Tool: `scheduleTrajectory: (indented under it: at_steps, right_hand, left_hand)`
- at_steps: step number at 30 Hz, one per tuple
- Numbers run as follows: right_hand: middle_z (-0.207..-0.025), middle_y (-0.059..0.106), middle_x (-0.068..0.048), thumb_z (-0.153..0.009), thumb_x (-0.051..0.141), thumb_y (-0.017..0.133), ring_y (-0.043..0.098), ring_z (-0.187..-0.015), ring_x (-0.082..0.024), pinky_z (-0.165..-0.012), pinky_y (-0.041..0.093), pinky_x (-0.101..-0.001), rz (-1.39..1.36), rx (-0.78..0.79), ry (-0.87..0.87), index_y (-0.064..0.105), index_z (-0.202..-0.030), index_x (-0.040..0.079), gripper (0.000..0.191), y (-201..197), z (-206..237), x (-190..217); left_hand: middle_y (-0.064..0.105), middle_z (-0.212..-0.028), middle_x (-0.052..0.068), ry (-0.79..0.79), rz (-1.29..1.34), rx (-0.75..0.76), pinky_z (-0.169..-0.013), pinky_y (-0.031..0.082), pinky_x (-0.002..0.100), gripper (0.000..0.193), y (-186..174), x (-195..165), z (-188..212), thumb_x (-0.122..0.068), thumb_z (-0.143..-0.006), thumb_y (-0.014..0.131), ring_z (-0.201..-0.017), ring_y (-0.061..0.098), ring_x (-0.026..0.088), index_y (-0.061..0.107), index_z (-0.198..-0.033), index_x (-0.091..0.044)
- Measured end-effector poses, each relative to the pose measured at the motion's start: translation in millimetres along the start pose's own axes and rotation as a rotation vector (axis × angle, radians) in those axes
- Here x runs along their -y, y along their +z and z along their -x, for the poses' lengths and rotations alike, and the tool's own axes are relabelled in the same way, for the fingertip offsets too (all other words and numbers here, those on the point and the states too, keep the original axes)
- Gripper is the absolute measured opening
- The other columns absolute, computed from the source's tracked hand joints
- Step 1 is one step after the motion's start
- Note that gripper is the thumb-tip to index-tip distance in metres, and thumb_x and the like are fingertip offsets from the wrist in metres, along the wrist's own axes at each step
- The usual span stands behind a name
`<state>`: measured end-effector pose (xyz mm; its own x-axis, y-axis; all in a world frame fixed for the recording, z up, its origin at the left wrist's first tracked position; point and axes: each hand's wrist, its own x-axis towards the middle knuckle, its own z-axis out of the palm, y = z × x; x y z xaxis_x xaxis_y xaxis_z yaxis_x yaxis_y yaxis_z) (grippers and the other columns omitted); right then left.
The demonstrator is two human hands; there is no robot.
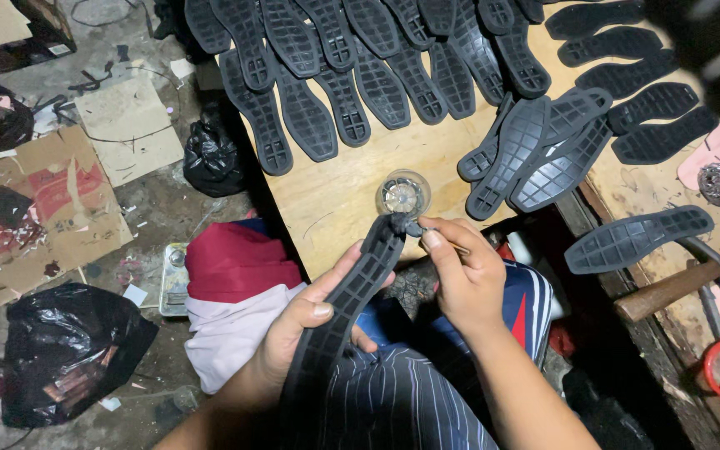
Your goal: The person holds a rubber shoe sole in one hand and applies glue to its textured surface with a small brush dipped in a glue container, then places the coated sole on the workbench and picks up the next sole to repeat the process.
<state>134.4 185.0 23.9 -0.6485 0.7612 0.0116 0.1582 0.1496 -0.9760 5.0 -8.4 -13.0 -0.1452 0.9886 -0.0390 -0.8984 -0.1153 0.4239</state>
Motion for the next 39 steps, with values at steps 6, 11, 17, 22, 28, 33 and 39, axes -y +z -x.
scheduleTrajectory:
  at_steps: [6,11,17,22,28,33,39]
  right_hand:
    - [-0.103,0.069,-0.007,-0.101,0.007,0.061,0.064,-0.095,-0.013,-0.086,0.049,-0.0256,0.01,0.048,-0.254,0.072,-0.114,-0.003,0.019,-11,-5,-3]
    - [-0.099,0.067,-0.006,-0.102,0.007,0.061,0.062,-0.093,-0.012,-0.085,0.049,-0.0258,-0.05,0.077,-0.223,0.071,-0.117,-0.004,0.021,-12,-5,-14]
    - [-0.098,0.064,-0.007,-0.103,0.006,0.061,0.06,-0.09,-0.012,-0.082,0.049,-0.0257,-0.168,0.043,-0.133,0.071,-0.118,-0.005,0.021,-16,-2,-24]
    - [-0.104,0.067,-0.008,-0.1,0.006,0.062,0.062,-0.092,-0.013,-0.083,0.049,-0.0247,-0.015,0.125,-0.267,0.071,-0.115,-0.004,0.021,-4,21,-10]
    - [-0.103,0.067,-0.006,-0.102,0.007,0.061,0.062,-0.094,-0.012,-0.085,0.049,-0.0244,0.009,0.089,-0.233,0.071,-0.115,-0.004,0.02,-2,14,-11]
    - [-0.102,0.063,-0.004,-0.105,0.008,0.06,0.057,-0.091,-0.009,-0.082,0.046,-0.0236,-0.134,0.062,-0.18,0.069,-0.122,-0.003,0.023,-13,2,-22]
    - [-0.104,0.064,-0.005,-0.104,0.007,0.06,0.059,-0.093,-0.01,-0.084,0.047,-0.0237,-0.19,0.114,-0.189,0.068,-0.123,-0.004,0.024,-2,4,-3]
  left_hand:
    - [0.024,-0.17,0.024,0.095,0.057,-0.011,-0.092,0.061,0.045,0.093,0,0,-1,-0.024,-0.09,0.056,-0.155,0.029,0.032,0.009,-0.168,-0.004]
    - [0.022,-0.17,0.027,0.047,0.038,0.044,-0.091,0.06,0.045,0.092,1,0,-3,-0.022,-0.09,0.054,-0.156,0.027,0.031,0.009,-0.168,-0.006]
    - [0.022,-0.171,0.022,0.096,0.112,0.01,-0.101,0.053,0.051,0.091,8,-9,0,-0.025,-0.09,0.054,-0.157,0.026,0.031,0.012,-0.168,-0.005]
    - [0.024,-0.17,0.017,0.071,0.215,-0.003,-0.124,0.028,0.059,0.092,15,-7,-5,-0.025,-0.086,0.055,-0.156,0.026,0.028,0.014,-0.167,-0.01]
    - [0.03,-0.166,0.017,0.044,0.298,0.01,-0.126,0.018,0.06,0.091,15,-7,-6,-0.023,-0.087,0.056,-0.151,0.032,0.025,0.017,-0.168,-0.011]
    - [0.038,-0.161,0.017,0.087,0.377,-0.136,-0.126,0.018,0.059,0.084,14,-10,-16,-0.029,-0.091,0.059,-0.148,0.036,0.028,0.025,-0.163,-0.002]
    - [0.045,-0.158,0.019,0.055,0.417,0.13,-0.131,0.019,0.054,0.079,14,-17,-22,-0.022,-0.092,0.057,-0.152,0.039,0.025,0.029,-0.16,0.005]
